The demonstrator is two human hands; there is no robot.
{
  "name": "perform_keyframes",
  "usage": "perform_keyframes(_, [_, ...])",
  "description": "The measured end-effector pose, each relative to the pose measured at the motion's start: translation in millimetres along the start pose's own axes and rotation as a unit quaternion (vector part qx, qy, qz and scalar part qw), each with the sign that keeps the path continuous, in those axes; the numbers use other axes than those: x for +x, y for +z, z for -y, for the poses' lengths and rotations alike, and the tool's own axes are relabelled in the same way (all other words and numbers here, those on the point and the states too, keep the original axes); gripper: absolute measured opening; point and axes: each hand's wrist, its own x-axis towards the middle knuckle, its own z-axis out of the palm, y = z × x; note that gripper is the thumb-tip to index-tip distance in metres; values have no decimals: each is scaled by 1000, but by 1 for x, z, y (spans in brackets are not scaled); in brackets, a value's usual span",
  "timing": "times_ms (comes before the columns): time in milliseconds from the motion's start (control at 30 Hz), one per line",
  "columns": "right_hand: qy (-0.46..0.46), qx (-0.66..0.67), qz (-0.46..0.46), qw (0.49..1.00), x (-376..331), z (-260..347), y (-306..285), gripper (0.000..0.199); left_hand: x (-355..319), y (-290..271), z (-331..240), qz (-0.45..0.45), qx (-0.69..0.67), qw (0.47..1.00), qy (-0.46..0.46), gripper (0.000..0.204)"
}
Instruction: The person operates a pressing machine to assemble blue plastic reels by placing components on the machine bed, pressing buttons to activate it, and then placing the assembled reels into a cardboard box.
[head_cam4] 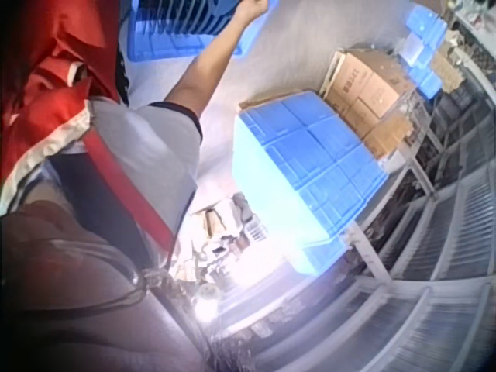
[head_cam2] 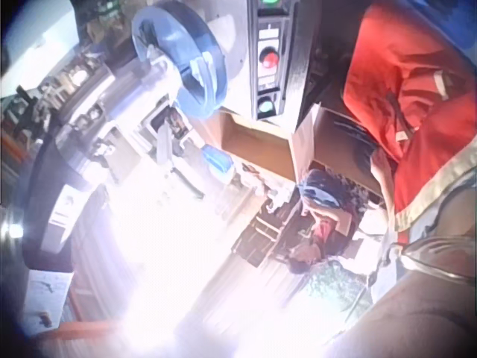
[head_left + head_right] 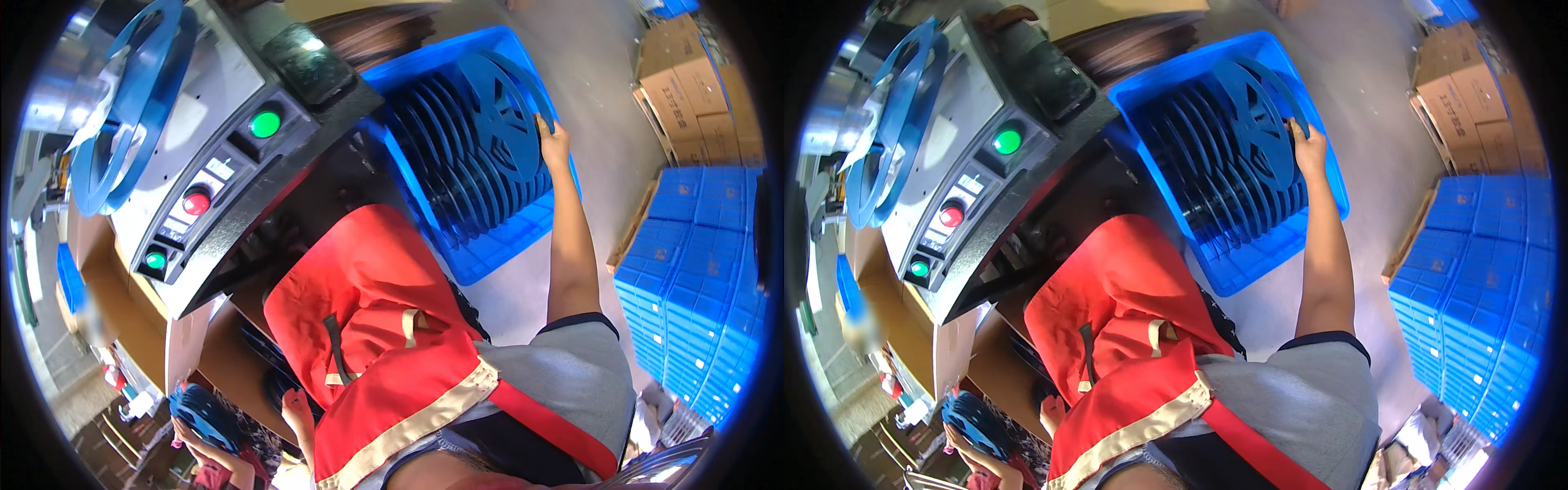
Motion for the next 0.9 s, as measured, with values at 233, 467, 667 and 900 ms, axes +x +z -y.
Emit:
perform_keyframes(233, [-89,-135,66,985,19,-74,53,35,-39,21,62,101,6,988,-115,36])
perform_keyframes(467, [-206,230,281,909,-150,202,150,32,-62,59,40,11,-101,977,-190,42])
perform_keyframes(667, [-621,297,419,592,-343,416,87,19,-55,45,-15,-65,-238,943,-222,37])
perform_keyframes(900, [-807,251,383,372,-427,494,78,28,-39,61,31,-145,-233,940,-205,31])
